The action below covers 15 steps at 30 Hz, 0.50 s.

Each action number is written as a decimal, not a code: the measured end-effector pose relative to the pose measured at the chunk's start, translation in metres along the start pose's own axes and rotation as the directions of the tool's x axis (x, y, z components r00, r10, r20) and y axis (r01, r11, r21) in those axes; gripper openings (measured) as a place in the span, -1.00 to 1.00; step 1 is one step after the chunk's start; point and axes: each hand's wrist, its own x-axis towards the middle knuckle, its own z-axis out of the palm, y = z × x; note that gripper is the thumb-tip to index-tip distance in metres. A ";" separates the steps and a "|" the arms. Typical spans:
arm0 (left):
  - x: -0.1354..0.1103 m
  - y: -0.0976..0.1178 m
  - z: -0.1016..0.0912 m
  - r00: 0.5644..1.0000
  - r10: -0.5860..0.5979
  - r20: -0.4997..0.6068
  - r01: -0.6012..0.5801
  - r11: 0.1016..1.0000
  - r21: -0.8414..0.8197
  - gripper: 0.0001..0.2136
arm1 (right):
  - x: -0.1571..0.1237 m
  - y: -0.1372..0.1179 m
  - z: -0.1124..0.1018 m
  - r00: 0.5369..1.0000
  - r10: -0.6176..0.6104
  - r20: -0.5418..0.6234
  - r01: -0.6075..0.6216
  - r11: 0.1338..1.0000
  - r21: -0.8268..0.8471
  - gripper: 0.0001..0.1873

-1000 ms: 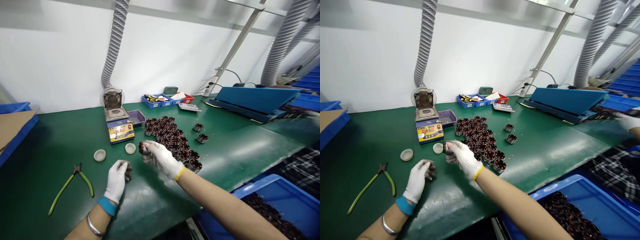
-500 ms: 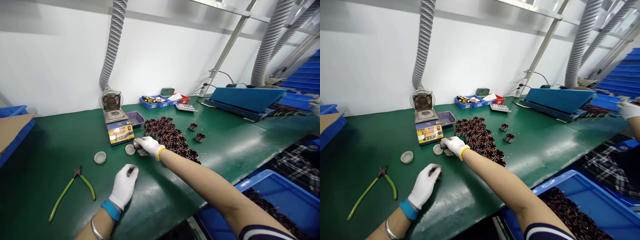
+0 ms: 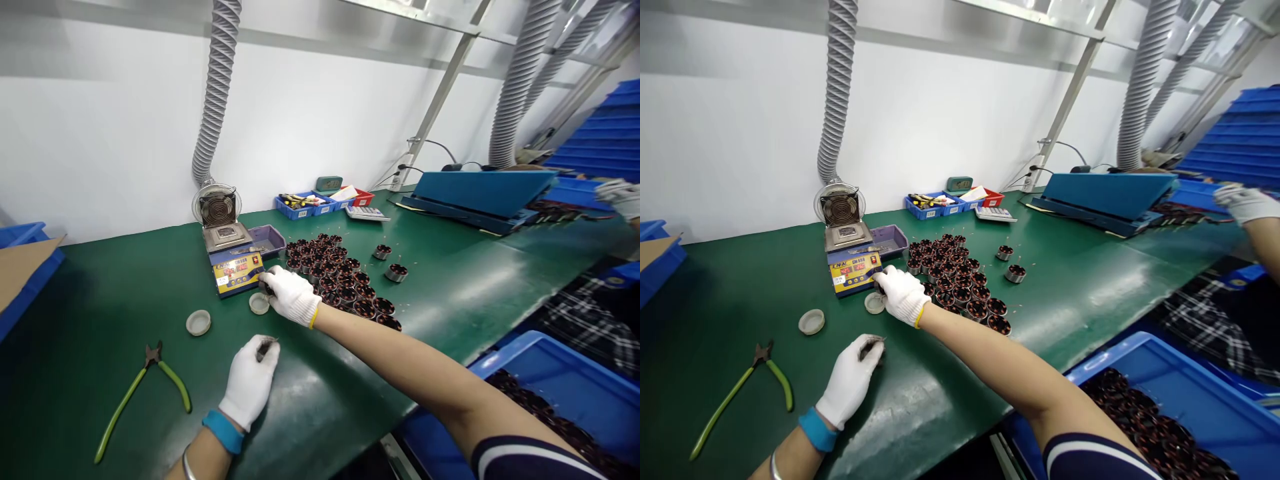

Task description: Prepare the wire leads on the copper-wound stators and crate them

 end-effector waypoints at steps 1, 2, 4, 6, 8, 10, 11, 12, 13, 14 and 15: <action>0.000 0.000 0.000 1.000 0.002 -0.001 -0.002 1.000 0.009 -0.78 | 0.000 0.000 0.001 1.000 -0.020 0.004 0.020 0.999 -0.025 -0.49; 0.000 0.001 0.000 1.000 0.006 -0.003 -0.006 1.000 0.023 -0.79 | 0.000 0.001 0.002 0.999 -0.038 0.004 0.038 0.998 -0.041 -0.48; -0.001 0.002 0.001 1.000 0.017 -0.008 -0.016 0.998 0.054 -0.80 | 0.000 0.002 0.002 0.998 -0.060 -0.004 0.060 0.997 -0.049 -0.47; 0.000 0.002 0.002 1.000 0.021 -0.013 -0.020 0.997 0.075 -0.81 | 0.003 0.004 -0.001 0.997 -0.068 -0.022 0.067 0.997 -0.042 -0.47; 0.000 0.002 0.004 1.000 0.023 -0.020 -0.021 0.996 0.083 -0.80 | 0.010 0.005 -0.008 0.995 -0.067 -0.074 0.065 0.998 -0.027 -0.46; 0.001 0.001 0.005 0.999 0.030 -0.026 -0.028 0.995 0.093 -0.81 | 0.023 0.006 -0.019 0.985 -0.071 -0.158 0.072 0.997 -0.003 -0.44; 0.002 0.001 0.006 0.999 0.040 -0.024 -0.037 0.993 0.111 -0.81 | 0.033 0.005 -0.025 0.976 -0.071 -0.204 0.075 0.997 0.010 -0.43; 0.003 0.001 0.007 0.999 0.052 -0.016 -0.050 0.988 0.145 -0.81 | 0.044 0.005 -0.032 0.968 -0.068 -0.241 0.075 0.997 0.021 -0.42; 0.003 0.001 0.008 0.998 0.067 0.000 -0.066 0.978 0.196 -0.79 | 0.057 0.004 -0.039 0.963 -0.059 -0.263 0.068 0.997 0.026 -0.43; 0.004 0.001 0.008 0.996 0.082 0.025 -0.086 0.962 0.259 -0.77 | 0.072 0.002 -0.046 0.962 -0.040 -0.269 0.049 0.998 0.027 -0.44; 0.005 0.001 0.009 0.994 0.098 0.057 -0.111 0.939 0.327 -0.75 | 0.087 -0.001 -0.053 0.965 -0.015 -0.261 0.022 0.999 0.025 -0.44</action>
